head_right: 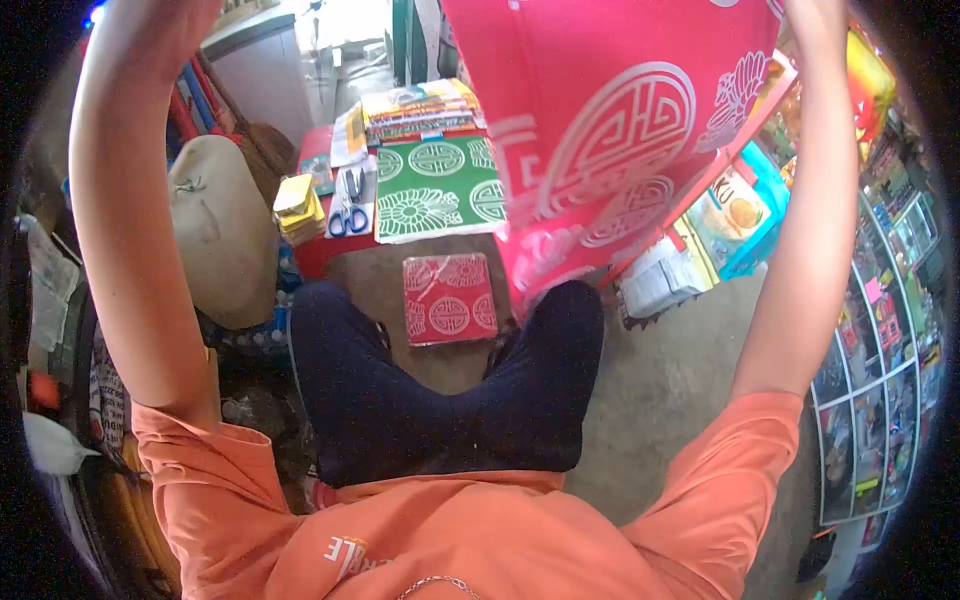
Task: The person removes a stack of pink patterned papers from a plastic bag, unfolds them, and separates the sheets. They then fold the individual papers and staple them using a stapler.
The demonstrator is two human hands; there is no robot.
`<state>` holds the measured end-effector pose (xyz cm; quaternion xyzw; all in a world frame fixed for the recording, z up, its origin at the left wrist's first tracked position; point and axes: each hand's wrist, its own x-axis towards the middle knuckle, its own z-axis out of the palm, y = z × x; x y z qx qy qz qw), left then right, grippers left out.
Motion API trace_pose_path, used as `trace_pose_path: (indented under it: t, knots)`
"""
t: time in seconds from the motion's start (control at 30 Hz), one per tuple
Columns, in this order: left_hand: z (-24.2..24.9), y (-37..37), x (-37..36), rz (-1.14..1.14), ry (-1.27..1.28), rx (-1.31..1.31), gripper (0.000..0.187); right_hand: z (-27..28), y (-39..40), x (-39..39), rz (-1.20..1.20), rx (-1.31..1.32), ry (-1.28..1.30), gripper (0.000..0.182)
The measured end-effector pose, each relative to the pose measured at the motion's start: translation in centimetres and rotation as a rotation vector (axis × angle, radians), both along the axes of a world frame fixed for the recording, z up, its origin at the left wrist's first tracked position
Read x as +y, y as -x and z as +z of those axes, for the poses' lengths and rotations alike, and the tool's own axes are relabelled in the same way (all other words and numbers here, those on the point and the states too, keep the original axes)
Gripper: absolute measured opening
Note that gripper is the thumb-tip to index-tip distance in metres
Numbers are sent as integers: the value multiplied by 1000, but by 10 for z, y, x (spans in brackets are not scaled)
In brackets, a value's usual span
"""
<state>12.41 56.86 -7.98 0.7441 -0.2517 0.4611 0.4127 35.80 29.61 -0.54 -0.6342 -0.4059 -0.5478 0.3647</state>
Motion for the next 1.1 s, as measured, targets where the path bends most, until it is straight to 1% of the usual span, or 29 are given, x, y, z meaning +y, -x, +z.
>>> trace_pose_path:
  t: [0.1,0.13,0.17,0.2,0.23,0.27,0.3,0.33,0.37,0.4,0.43,0.47,0.5,0.53,0.57,0.63,0.73,0.8,0.87,0.9,0.93,1.03,1.07,1.1]
  knots:
    - [-11,28,11,9,108,119,38,21,-4,45,128,-353,24,34]
    - [-16,36,16,10,143,163,39,21,-4,66,149,-331,44,30]
    - [-23,43,33,32,140,228,37,18,-5,91,173,-306,66,27]
    - [-29,49,50,54,135,293,34,10,-10,116,170,-254,112,27]
    - [-49,52,73,95,157,326,35,-7,-17,142,165,-184,166,28]
    - [-73,54,94,136,187,369,36,-28,-25,170,164,-106,229,29]
    - [-97,52,106,183,216,407,37,-49,-31,197,302,-123,373,26]
    - [-125,54,106,237,350,395,43,-75,-43,226,341,-22,445,26]
    - [-147,65,103,173,473,462,35,-106,-52,255,284,-204,498,25]
    - [-178,76,111,283,553,566,40,-150,-53,281,521,144,587,22]
    - [-211,87,115,289,690,666,39,-188,-39,292,491,219,701,22]
    - [-243,95,113,285,779,739,34,-229,-43,309,465,215,845,20]
    - [-274,105,115,247,838,879,29,-285,-53,325,559,224,927,27]
    - [-304,115,114,218,918,1004,27,-325,-46,331,548,215,959,29]
    - [-328,121,107,196,978,1076,25,-357,-34,328,595,302,986,31]
    - [-366,142,100,190,1099,1220,25,-412,-16,330,574,384,1103,33]
    - [-391,163,94,194,1164,1307,26,-451,14,313,641,338,964,33]
    - [-396,166,99,208,1183,1346,26,-434,44,285,632,496,1018,43]
    - [-396,164,101,191,1209,1310,29,-425,68,248,706,558,991,49]
    - [-395,162,103,174,1218,1291,31,-420,80,227,685,602,1030,50]
    - [-394,160,105,154,1230,1287,39,-415,90,206,655,648,1066,51]
    - [-400,159,111,307,1118,1266,46,-404,92,131,421,670,1164,53]
    - [-398,158,112,347,1099,1295,50,-406,93,105,343,725,1110,54]
    - [-403,157,111,331,1065,1273,56,-411,95,78,260,777,1055,56]
